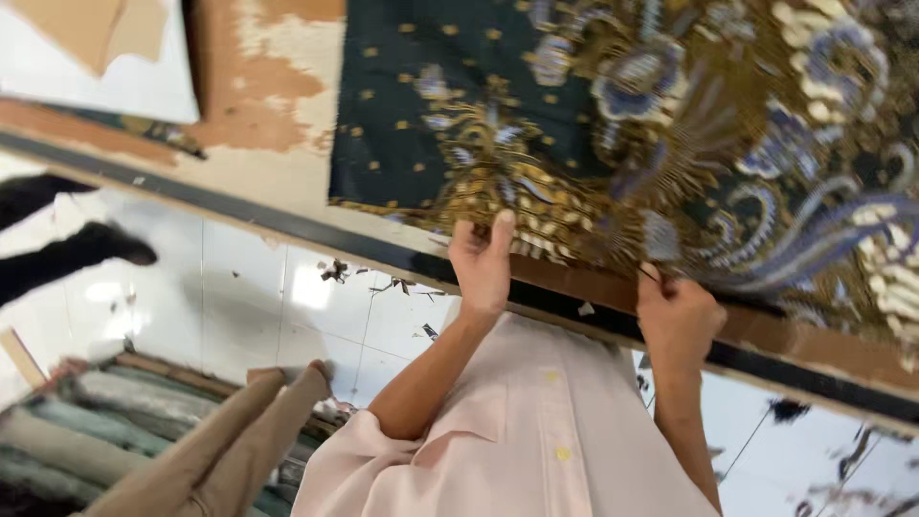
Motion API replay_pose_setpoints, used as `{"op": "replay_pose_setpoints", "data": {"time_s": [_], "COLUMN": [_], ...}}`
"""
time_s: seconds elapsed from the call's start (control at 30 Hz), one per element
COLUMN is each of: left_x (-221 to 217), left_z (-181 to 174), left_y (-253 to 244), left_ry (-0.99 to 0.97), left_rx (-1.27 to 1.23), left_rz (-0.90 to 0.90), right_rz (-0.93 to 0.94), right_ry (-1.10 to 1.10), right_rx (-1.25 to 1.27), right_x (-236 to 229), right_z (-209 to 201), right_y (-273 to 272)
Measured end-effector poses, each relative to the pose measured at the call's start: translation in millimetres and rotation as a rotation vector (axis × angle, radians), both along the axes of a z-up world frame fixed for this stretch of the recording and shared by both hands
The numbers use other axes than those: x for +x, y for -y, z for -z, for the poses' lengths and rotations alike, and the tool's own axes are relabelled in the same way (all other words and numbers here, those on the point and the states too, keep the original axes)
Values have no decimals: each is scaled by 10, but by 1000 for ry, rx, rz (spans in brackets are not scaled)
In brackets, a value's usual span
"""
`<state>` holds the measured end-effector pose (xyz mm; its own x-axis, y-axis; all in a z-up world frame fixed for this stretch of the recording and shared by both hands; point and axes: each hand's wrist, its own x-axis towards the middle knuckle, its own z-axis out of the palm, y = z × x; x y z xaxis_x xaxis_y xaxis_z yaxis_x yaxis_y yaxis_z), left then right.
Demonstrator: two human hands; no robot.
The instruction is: The person repeatedly folds a large piece of dark patterned fabric on a wooden table. They align edges, smooth the surface, and fold the fabric in half multiple times, handling it by hand without tools.
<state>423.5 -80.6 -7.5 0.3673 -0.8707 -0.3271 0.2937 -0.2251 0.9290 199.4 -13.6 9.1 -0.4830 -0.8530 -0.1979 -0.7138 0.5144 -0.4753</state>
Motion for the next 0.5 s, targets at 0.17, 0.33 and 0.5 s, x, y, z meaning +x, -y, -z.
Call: {"op": "replay_pose_setpoints", "data": {"time_s": [0.17,0.33,0.5], "left_x": [674,1349,1741], "left_z": [-514,-1024,-1103], "left_y": [586,840,752], "left_ry": [187,55,219], "left_rx": [88,86,132], "left_rz": [-177,87,248], "right_rz": [-15,153,-178], "right_ry": [-32,88,-246], "right_rx": [-10,79,4], "right_x": [34,-28,157], "right_z": [-8,86,-226], "right_y": [-15,23,-177]}}
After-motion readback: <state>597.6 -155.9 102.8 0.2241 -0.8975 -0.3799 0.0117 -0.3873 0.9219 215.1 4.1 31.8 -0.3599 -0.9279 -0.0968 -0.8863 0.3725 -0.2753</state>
